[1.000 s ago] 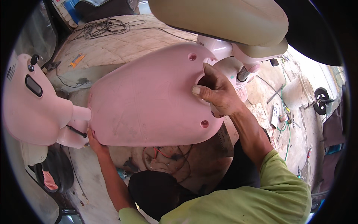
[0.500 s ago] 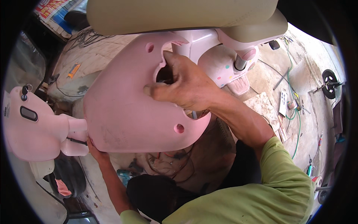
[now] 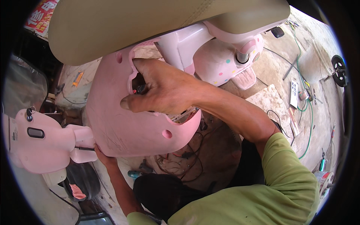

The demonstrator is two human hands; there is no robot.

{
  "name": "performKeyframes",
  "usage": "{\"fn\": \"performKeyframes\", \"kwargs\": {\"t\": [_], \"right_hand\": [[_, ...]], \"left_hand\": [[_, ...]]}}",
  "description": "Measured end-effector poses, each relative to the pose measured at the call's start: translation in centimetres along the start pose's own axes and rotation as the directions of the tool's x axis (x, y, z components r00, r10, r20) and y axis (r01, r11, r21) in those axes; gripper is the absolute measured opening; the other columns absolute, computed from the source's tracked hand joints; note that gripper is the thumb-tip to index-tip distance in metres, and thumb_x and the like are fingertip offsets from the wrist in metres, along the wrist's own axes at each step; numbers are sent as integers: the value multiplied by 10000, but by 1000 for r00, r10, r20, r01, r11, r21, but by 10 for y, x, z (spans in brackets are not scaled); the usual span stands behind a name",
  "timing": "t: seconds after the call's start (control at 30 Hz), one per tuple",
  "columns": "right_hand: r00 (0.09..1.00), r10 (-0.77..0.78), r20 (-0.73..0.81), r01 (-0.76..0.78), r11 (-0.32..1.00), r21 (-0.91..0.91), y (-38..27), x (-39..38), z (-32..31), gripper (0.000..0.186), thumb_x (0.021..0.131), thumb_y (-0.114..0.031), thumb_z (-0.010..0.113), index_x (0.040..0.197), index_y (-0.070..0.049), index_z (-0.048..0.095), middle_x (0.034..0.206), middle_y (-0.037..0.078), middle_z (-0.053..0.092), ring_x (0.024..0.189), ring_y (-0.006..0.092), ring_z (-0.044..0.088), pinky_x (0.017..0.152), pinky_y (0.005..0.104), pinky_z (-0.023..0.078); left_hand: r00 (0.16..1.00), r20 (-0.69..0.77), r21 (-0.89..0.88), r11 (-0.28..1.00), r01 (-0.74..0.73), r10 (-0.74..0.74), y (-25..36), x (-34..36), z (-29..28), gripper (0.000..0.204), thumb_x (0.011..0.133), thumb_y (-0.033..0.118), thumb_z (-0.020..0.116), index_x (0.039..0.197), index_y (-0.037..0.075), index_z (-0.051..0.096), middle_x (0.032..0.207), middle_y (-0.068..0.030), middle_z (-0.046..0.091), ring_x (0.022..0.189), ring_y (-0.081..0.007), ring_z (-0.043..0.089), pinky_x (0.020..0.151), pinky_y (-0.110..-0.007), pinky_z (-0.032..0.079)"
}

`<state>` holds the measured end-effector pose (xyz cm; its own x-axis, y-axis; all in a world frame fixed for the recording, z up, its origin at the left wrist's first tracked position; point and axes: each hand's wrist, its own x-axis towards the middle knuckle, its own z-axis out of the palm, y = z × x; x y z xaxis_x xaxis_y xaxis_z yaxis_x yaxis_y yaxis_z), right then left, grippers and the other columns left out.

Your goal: The person works on the battery compartment of a pink electric scooter, adjusting wires and battery terminals with a screwdriver. They then reattach the pink plastic cover and secure a yellow retaining bar underneath.

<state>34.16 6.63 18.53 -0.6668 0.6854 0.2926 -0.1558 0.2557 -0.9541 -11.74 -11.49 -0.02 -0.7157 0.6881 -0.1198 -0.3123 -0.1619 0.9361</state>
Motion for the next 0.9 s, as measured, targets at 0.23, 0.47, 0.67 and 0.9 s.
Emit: {"fn": "performKeyframes", "kwargs": {"t": [0.23, 0.47, 0.67, 0.9], "right_hand": [[998, -53, -17, 52, 998, -37, 3, 1, 0, 330, 807, -239, 736, 844, 70, 627, 696, 164, 682, 664, 266, 685, 647, 386, 531], [984, -177, -19, 177, 984, 20, 18, 3, 0, 380, 811, -211, 799, 851, 77, 555, 651, 80, 632, 601, 145, 626, 539, 312, 484], [999, -47, 3, 47, 999, 8, 9, 1, 3, 265, 808, -219, 725, 859, 29, 648, 680, 148, 701, 656, 245, 705, 633, 369, 544], [991, -119, 68, 111, 989, 102, 16, 4, 2, 272, 841, -230, 720, 837, 32, 647, 662, 107, 681, 618, 182, 670, 605, 336, 528]], "left_hand": [[996, -75, 184, 980, 70, -58, 10, -1, -5, 590, 1072, 494, 417, 1508, 101, 480, 1485, -91, 552, 1326, -274, 551, 1104, -416, 440], [970, -28, 975, 219, -26, 243, 76, -56, 28, 504, 1020, 376, 610, 1350, -5, 618, 1244, -146, 686, 1020, -251, 669, 841, -388, 545], [621, 643, 589, 228, -775, 449, 119, -129, 245, 664, 922, 369, 669, 1430, -32, 523, 1451, -175, 556, 1316, -296, 535, 1099, -443, 421], [576, 816, 487, 479, -730, 48, 109, -117, 395, 482, 863, 269, 769, 1247, -5, 670, 1193, -130, 677, 1094, -213, 620, 949, -374, 490]]}}
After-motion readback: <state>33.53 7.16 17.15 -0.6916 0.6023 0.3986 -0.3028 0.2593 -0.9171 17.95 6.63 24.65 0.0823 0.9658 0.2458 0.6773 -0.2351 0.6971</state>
